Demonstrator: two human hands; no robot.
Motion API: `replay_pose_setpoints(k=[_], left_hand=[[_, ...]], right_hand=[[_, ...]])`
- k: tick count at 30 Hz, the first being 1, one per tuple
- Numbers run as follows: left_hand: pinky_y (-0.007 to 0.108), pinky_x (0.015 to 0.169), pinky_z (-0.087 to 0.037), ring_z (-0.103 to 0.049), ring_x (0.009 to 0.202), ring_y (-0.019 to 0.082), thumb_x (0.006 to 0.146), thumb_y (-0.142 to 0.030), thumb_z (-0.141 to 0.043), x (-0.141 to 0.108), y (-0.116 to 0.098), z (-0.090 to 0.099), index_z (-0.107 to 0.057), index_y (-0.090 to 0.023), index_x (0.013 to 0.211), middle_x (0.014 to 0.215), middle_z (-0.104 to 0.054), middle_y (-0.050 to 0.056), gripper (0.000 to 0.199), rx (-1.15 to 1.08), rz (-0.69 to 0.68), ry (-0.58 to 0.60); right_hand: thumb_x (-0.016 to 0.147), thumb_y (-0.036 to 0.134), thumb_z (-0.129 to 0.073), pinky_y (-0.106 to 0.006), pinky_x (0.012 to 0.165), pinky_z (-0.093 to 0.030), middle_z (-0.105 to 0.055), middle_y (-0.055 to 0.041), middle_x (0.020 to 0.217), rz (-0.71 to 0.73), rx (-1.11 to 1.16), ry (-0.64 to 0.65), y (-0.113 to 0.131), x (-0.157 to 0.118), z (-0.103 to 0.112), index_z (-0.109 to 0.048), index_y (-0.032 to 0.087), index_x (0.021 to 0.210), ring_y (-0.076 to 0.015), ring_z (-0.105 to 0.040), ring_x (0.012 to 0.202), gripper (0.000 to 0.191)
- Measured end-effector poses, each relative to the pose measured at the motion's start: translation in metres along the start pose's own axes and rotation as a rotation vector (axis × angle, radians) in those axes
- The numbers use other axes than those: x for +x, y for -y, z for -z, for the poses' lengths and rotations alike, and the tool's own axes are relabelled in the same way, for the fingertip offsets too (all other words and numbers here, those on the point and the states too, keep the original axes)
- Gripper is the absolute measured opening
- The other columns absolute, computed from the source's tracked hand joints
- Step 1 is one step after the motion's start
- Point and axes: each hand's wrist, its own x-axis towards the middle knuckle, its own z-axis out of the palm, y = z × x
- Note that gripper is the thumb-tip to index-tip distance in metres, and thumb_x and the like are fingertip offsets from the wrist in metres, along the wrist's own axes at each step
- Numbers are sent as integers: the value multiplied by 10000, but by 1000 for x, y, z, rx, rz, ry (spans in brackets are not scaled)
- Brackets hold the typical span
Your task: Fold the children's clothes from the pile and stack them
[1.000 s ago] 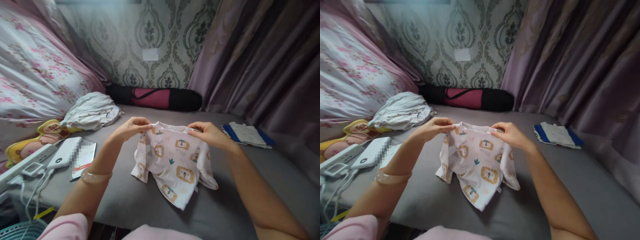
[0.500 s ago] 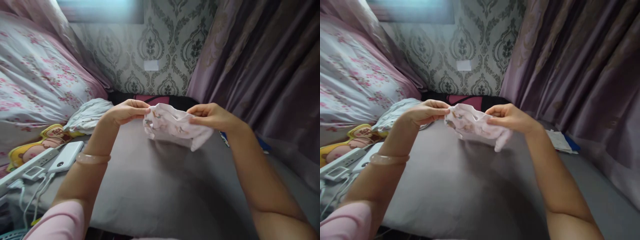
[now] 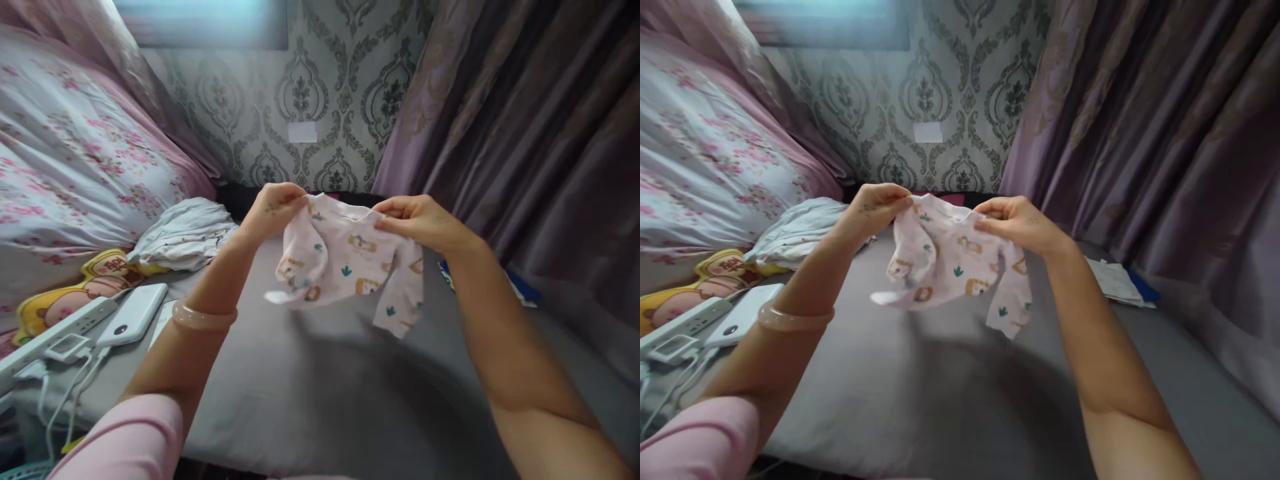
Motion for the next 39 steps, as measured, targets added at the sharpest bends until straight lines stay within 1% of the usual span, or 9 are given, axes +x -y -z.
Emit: replay_pose_setpoints(k=[5, 12, 17, 21, 25, 29, 32, 36, 39], left_hand=[[226, 559, -449, -572, 614, 121, 752, -403, -672, 8, 13, -7, -657, -159, 842, 685, -619, 13, 260, -138, 19, -93], [203, 498, -328, -465, 553, 94, 757, -409, -620, 15, 48, -14, -662, -149, 791, 629, -563, -17, 265, 107, -36, -145], [219, 612, -382, -509, 670, 116, 774, -387, -645, 17, 37, -12, -702, -164, 783, 728, -604, 4, 230, 404, -276, -98], [234, 715, -410, -519, 756, 127, 882, -349, -550, 19, 20, -14, -692, -188, 888, 812, -590, 19, 214, 497, -524, -386], [226, 693, -419, -530, 726, 127, 903, -357, -534, 26, 27, -18, -674, -195, 868, 784, -586, 10, 217, 647, -602, -136], [245, 760, -431, -554, 808, 146, 946, -336, -450, 34, 39, -27, -646, -181, 895, 849, -616, 32, 255, 613, -577, -321], [234, 744, -430, -563, 795, 142, 929, -338, -481, 39, 37, -37, -639, -180, 862, 830, -630, 22, 234, 595, -606, -170], [212, 669, -403, -541, 711, 116, 941, -341, -457, 46, 31, -47, -634, -174, 880, 780, -625, 2, 251, 549, -503, -331], [211, 646, -388, -553, 720, 118, 922, -367, -502, 47, 30, -46, -643, -187, 903, 810, -645, 1, 229, 629, -497, -254]], right_hand=[[694, 525, -732, -334, 675, -547, -730, -49, 880, 31, -35, -108, -11, 7, -3, -729, 208, 934, -219, -670, 807, 398], [759, 478, -671, -334, 747, -518, -736, -68, 929, 36, -172, -158, -29, 15, -4, -728, 188, 975, -226, -669, 857, 367], [814, 404, -642, -333, 766, -484, -735, -64, 933, 37, -480, -300, -33, 14, 0, -722, 207, 969, -225, -667, 863, 263], [939, 451, -466, -304, 753, -470, -694, -62, 1084, 217, -630, -523, -25, 11, -3, -637, 232, 1131, -212, -642, 955, 338], [981, 482, -351, -268, 660, -443, -687, -44, 1050, 326, -866, -321, -27, 12, -9, -606, 246, 1118, -198, -645, 920, 374], [1000, 481, -276, -262, 651, -421, -662, -64, 1116, 257, -877, -418, -34, 16, -9, -568, 229, 1163, -200, -635, 944, 419], [994, 496, -281, -265, 643, -411, -673, -60, 1085, 254, -848, -328, -36, 19, -10, -582, 232, 1124, -211, -635, 930, 420], [978, 518, -316, -280, 663, -415, -679, -73, 1076, 187, -765, -385, -38, 23, -9, -583, 227, 1142, -234, -633, 944, 427], [944, 567, -379, -283, 670, -425, -701, -51, 1011, 182, -696, -353, -45, 25, -3, -604, 248, 1123, -235, -642, 911, 430]])
